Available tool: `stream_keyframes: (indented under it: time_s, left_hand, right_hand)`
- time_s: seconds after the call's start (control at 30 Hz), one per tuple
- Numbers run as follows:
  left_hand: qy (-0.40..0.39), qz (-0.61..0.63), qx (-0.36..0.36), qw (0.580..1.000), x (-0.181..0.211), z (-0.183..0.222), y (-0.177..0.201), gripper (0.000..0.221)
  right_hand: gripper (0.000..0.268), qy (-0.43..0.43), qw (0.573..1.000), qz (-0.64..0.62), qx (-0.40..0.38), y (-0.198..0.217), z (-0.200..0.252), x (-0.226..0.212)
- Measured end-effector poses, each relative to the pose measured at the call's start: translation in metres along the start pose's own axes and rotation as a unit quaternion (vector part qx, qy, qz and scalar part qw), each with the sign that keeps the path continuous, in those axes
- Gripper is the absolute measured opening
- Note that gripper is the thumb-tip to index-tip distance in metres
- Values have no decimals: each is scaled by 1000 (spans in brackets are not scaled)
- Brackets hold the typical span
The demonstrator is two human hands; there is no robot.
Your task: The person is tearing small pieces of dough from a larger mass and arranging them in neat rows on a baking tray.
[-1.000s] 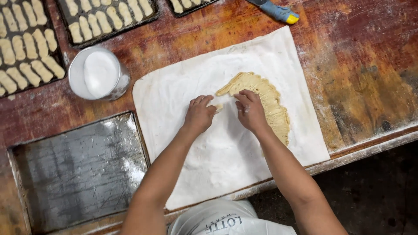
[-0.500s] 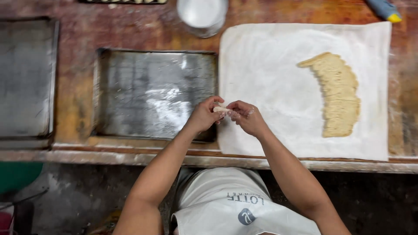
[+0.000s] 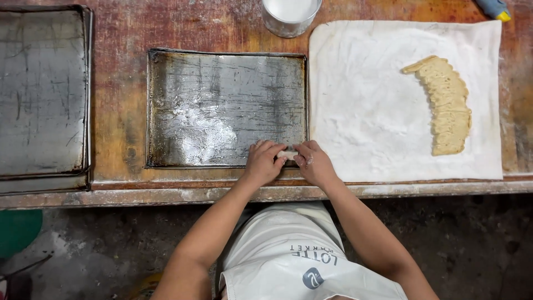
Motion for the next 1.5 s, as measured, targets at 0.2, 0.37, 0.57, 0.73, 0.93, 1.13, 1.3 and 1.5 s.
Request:
stream_keyframes:
  time_s: [0.2, 0.37, 0.57, 0.73, 0.93, 1.13, 1.3, 1.5]
  left_hand:
    - [-60, -17, 52, 997, 1, 4, 1, 19]
    - [-74, -20, 75, 994, 0, 7, 0, 14]
    - [-73, -13, 79, 994, -3, 3, -3, 11]
    - [-90, -36, 101, 990, 0, 5, 1, 11]
    - [-103, -37, 124, 986, 12, 15, 15, 13]
    - [-133, -106, -16, 985, 72, 35, 28, 69]
    - [-28, -214, -219, 952, 55, 35, 24, 81]
    - [16, -217, -223, 950, 47, 38, 13, 77]
  right_hand:
    - [24, 60, 993, 62, 79, -10, 5, -9]
    - [25, 67, 993, 56, 86, -9, 7, -8]
    - [22, 87, 990, 57, 100, -4, 7, -13]
    - [17, 117, 978, 87, 152, -11, 7, -7]
    - [20, 138, 970, 113, 163, -5, 25, -22]
    - [89, 118, 967, 228, -5, -23, 49, -61]
    - [74, 18, 949, 294, -115, -15, 49, -63]
    - [78, -33, 940, 296, -166, -18, 53, -54]
Point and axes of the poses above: each hand's wrist, its own z-axis away from the middle knuckle, its own y-axis out of the back of the hand, x = y × z, the point moved 9 cm from there along -z, towards the middle knuckle, and after that the axes turned 4 degrees about -z, right-handed, at the moved point
